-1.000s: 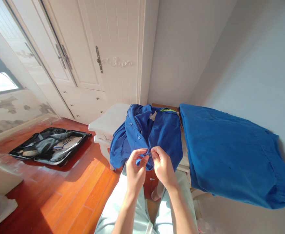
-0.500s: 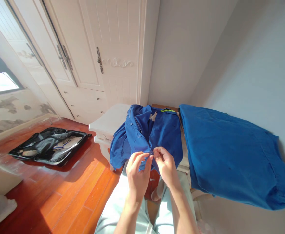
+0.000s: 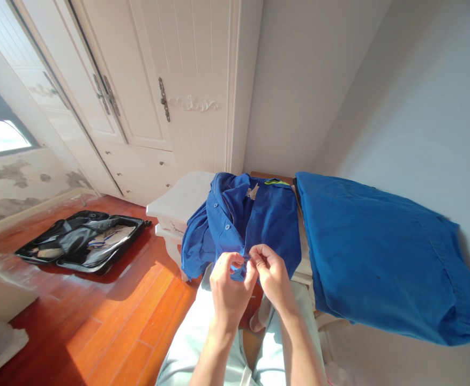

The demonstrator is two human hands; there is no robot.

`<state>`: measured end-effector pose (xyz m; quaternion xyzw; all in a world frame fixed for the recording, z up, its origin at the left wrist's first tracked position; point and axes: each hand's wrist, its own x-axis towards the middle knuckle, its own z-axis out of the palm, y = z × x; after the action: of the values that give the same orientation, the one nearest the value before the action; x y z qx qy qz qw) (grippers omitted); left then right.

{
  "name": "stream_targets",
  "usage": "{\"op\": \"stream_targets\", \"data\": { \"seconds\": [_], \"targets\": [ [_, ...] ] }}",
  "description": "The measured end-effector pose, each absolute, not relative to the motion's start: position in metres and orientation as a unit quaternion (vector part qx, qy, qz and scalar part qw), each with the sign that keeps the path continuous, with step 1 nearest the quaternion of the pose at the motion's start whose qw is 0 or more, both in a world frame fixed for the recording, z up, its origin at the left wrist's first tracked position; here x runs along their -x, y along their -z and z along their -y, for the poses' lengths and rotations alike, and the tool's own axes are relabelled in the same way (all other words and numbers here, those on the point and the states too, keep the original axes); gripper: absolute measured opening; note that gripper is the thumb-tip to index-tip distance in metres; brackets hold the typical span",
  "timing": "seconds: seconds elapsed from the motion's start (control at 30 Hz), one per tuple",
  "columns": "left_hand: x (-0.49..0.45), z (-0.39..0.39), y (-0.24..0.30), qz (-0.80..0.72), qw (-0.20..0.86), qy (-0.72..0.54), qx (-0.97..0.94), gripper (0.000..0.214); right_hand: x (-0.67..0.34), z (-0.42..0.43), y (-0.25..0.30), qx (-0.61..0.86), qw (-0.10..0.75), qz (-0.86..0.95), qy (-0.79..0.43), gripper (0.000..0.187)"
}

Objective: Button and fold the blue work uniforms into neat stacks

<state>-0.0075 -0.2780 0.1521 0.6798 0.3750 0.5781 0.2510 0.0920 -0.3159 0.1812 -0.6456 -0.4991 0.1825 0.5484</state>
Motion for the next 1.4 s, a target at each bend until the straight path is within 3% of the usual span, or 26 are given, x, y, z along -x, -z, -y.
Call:
{"op": "stream_targets", "data": {
  "seconds": [0.37,0.57,0.77,1.0,1.17,1.27,1.4],
  "targets": [
    [0.007,0.278,-0.150,-0.344,0.293,-0.601,-0.659,0.007,-0.092,0.317,-0.176,0.645,0.560,0.486,-0.186,0.017],
    [0.016,0.269,-0.148,-0.353,0.405,-0.628,-0.563,0.018,-0.101,0.327,-0.177,0.640,0.546,0.527,-0.123,0.020],
    [0.024,0.237,-0.120,-0.436,0.495,-0.539,-0.524,0.030,-0.109,0.335,-0.167,0.631,0.530,0.551,-0.130,0.021],
    [0.038,0.219,-0.091,-0.491,0.441,-0.542,-0.520,0.046,-0.112,0.327,-0.149,0.653,0.509,0.541,-0.148,0.025],
    [0.028,0.210,-0.098,-0.471,0.460,-0.535,-0.529,0.049,-0.114,0.298,-0.146,0.681,0.507,0.500,-0.172,0.041],
    [0.018,0.199,-0.107,-0.454,0.481,-0.527,-0.534,0.051,-0.116,0.275,-0.155,0.724,0.459,0.492,-0.154,0.054],
    [0.007,0.188,-0.114,-0.419,0.492,-0.502,-0.575,0.041,-0.114,0.246,-0.172,0.808,0.310,0.497,-0.069,0.063]
  ]
}}
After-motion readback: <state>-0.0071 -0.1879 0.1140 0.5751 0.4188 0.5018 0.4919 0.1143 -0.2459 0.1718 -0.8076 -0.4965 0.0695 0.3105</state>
